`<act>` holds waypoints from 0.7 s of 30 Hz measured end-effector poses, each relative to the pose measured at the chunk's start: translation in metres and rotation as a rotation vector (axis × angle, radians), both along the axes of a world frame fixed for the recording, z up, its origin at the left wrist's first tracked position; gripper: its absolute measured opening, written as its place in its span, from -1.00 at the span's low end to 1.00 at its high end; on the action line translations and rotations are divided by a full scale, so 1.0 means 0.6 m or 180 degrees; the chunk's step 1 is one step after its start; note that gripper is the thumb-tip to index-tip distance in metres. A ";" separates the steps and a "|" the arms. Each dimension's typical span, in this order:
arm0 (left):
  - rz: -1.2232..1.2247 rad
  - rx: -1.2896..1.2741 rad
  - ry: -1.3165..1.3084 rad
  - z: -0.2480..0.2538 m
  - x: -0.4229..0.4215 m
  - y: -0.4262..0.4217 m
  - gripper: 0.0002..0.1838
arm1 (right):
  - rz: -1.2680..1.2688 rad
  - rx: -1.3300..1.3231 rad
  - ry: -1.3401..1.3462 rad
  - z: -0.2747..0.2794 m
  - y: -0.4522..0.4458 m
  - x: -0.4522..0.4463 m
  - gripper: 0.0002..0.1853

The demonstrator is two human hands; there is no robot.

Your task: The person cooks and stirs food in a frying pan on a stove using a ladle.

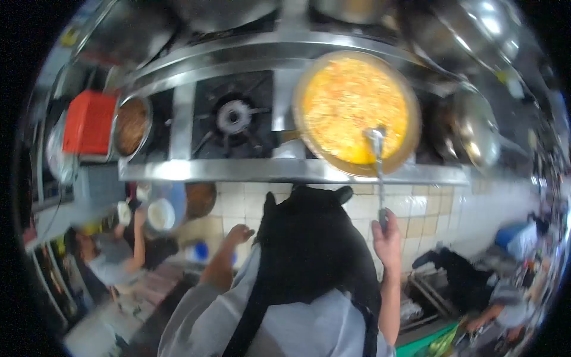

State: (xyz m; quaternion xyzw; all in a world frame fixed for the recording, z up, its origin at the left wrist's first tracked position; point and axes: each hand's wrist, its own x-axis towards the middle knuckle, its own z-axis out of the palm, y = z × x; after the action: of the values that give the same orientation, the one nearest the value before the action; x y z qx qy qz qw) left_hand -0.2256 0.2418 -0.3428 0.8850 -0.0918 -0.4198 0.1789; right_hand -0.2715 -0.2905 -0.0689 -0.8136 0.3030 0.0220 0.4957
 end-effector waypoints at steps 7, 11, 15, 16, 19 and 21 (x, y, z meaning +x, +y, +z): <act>0.0275 -0.0701 -0.0374 -0.079 0.098 0.018 -0.46 | -0.0035 -0.0346 0.0354 0.060 0.023 0.026 -0.45; 0.0781 -0.0559 -0.0247 0.075 0.173 -0.082 -0.46 | -0.0052 -0.0293 0.0395 0.065 0.028 0.029 -0.46; 0.1001 -0.0531 -0.0338 0.125 0.200 -0.117 -0.45 | -0.0131 -0.0113 0.0350 0.061 0.034 0.032 -0.49; 0.0876 -0.0465 -0.0335 0.112 0.203 -0.110 -0.44 | -0.0141 -0.0041 0.0262 0.046 0.032 0.025 -0.50; 0.1070 -0.0490 -0.0186 0.099 0.190 -0.096 -0.40 | -0.0101 -0.0344 0.0117 0.011 0.020 0.013 -0.48; 0.1214 -0.0382 -0.0018 0.097 0.174 -0.094 -0.39 | -0.0057 -0.0360 0.0270 0.019 0.015 0.014 -0.49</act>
State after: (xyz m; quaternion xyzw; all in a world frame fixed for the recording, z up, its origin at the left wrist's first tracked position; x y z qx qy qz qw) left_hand -0.1211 0.1856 -0.2848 0.8753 0.0521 -0.3697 0.3074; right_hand -0.2630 -0.2813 -0.0577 -0.8359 0.3318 0.0348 0.4358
